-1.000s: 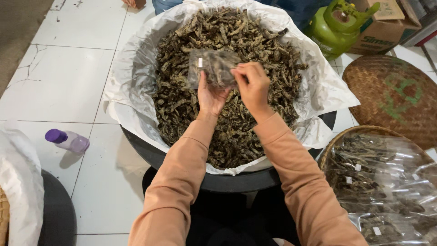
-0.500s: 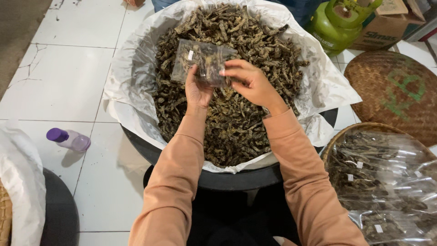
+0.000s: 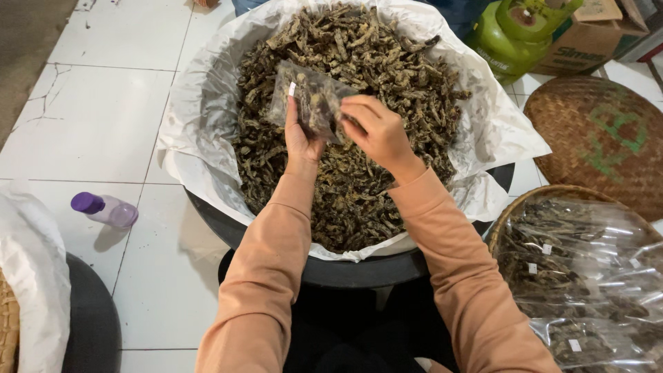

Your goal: The person sits on the floor in front of a large basin lined with paper and filled with dried seafood pieces. They hold a small clear plastic bag, pick pieces one at a time from the basin, place them into the bag, and set filled bags into a woven tray beside them.

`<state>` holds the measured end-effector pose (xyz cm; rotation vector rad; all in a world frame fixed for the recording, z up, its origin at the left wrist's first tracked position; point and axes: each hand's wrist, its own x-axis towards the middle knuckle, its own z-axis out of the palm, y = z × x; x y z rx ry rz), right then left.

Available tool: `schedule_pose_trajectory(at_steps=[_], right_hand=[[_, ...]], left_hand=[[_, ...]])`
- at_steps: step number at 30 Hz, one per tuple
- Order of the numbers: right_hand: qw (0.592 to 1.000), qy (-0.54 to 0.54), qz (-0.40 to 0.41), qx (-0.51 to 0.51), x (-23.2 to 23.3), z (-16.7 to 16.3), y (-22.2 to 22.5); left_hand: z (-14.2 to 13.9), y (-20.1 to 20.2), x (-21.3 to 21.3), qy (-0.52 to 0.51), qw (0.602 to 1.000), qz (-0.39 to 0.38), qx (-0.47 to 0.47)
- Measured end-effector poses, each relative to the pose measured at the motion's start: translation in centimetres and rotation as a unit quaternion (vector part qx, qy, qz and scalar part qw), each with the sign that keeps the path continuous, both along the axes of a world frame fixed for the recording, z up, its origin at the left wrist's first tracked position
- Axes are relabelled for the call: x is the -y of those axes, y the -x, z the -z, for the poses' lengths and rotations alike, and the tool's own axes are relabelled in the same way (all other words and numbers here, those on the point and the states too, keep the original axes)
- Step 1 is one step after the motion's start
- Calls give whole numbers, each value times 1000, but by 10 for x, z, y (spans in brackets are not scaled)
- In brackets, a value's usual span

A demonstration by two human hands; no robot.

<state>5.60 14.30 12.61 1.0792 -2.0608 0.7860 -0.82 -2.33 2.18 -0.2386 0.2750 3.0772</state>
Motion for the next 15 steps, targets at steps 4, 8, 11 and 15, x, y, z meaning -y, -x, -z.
schedule_pose_trajectory(at_steps=[4,8,11,15], right_hand=[[988,106,72,-82,4,11,5],[977,193,60,-62,-1,6,-10],[975,131,137,-112,-25,-5,-40],[906,154,371,132,-83,-22,-90]], left_hand=[[-1,-3,-9,-48,996,25,-76],[-4,-13,-29,-20,992,60,-110],[-13,-29,-55,11,986,117,-117],[-37,-55,-124,8,963,226,-145]])
